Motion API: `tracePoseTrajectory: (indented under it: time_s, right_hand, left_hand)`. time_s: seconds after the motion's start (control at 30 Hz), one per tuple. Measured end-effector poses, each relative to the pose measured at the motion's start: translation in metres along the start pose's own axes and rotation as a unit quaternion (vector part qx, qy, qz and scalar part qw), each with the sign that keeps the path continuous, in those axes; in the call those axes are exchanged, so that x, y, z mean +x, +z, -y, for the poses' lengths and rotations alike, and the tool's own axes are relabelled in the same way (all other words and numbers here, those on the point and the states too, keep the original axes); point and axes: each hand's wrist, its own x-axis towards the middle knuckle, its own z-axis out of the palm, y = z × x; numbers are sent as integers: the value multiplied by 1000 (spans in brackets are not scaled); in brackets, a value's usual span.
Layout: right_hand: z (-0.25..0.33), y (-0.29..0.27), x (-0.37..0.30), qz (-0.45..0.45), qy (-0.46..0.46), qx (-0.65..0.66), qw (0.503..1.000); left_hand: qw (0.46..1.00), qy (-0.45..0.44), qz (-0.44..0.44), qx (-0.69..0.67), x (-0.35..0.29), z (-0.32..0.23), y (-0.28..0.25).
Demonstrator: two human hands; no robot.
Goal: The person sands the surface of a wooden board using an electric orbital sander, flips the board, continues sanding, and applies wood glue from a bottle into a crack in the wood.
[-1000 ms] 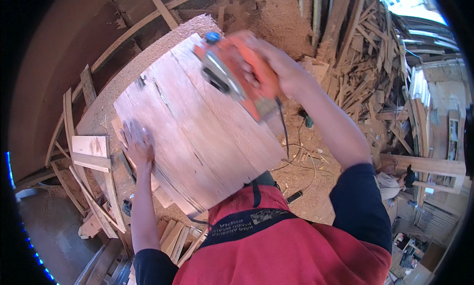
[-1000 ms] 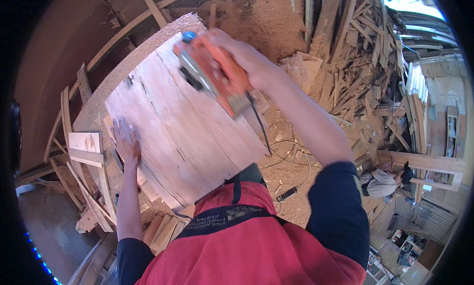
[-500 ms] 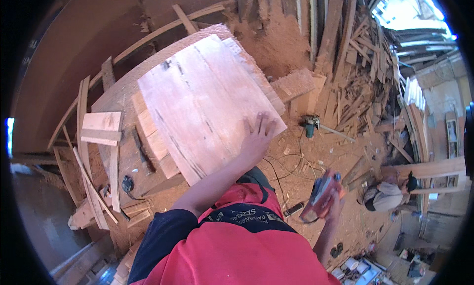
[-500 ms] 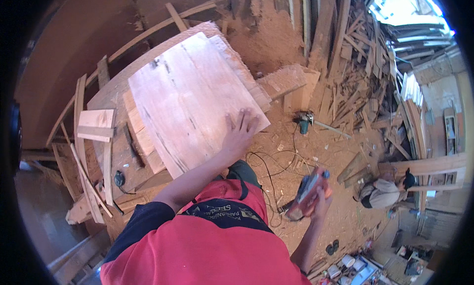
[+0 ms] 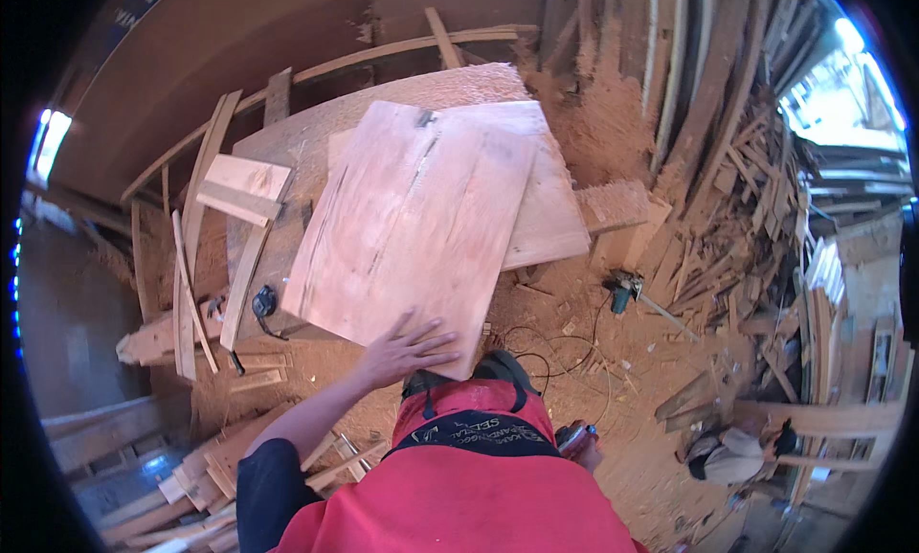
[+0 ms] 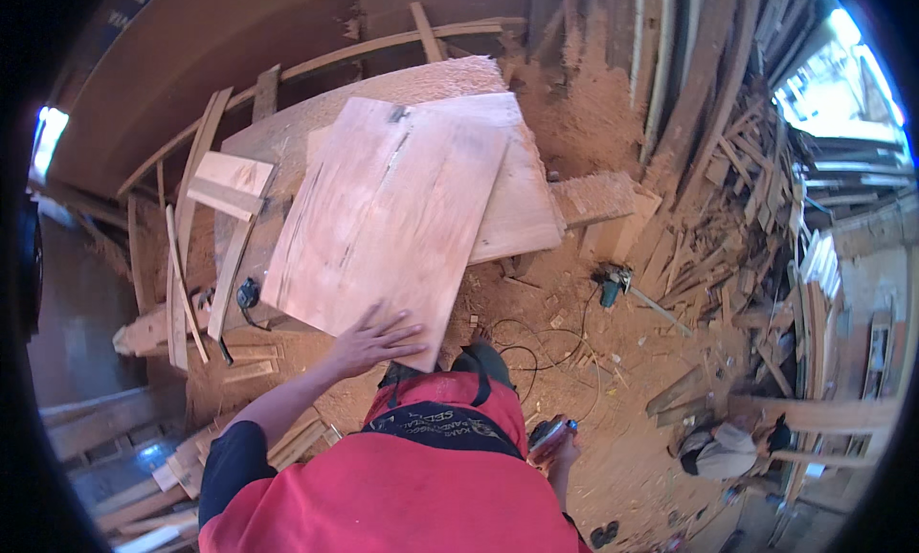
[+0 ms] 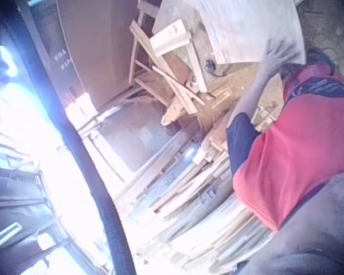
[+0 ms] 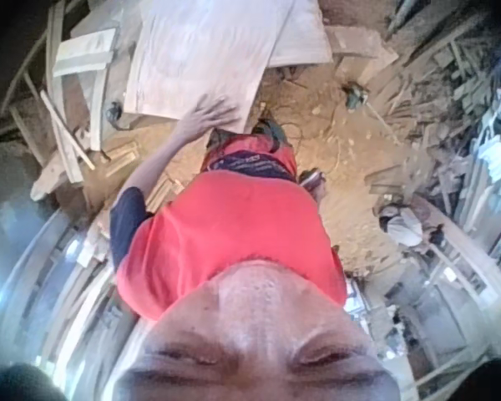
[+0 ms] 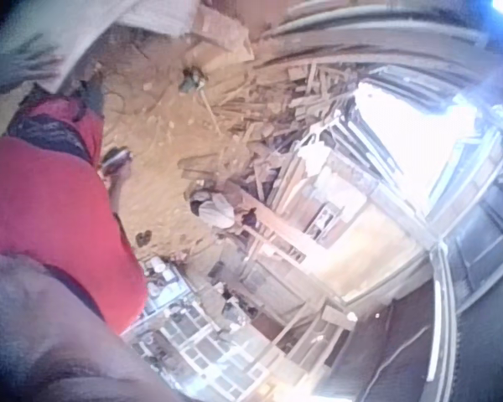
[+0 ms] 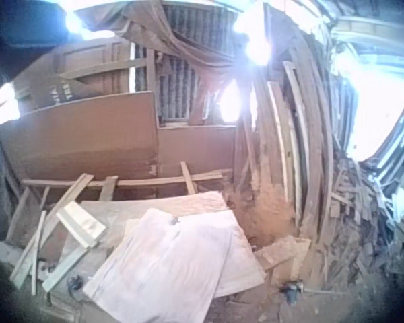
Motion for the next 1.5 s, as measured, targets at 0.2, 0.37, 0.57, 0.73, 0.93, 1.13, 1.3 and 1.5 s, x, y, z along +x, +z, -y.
tracePoseTrajectory:
  time_s: [0.2,0.37,0.57,0.73,0.93,1.13,1.3,1.5]
  right_hand:
    - [32,-21,45,51,-46,10,998]
    - [75,17,70,121,-85,-19,989]
    - [95,-13,198,96,-128,-172,972]
    - [123,26,179,50,-153,-184,970]
    - [198,82,87,117,-239,-91,960]
    - [277,152,-39,44,-298,-138,944]
    - [312,202,-128,77,-335,-190,920]
    - [298,326,-225,283,-329,-206,877]
  left_hand:
    - [904,-409,-122,-7,-86,-19,28]
    - [322,-612,-519,-501,-45,-26,89]
    - [312,-638,-618,-336,23,-8,88]
    - [457,-649,-547,-265,-58,3,80]
    - [538,-659,-437,-291,-151,68,90]
    - [589,-649,-383,-291,-99,148,67]
    - [607,-618,-410,-285,-34,196,69]
    - [541,-551,-418,-479,-5,190,42]
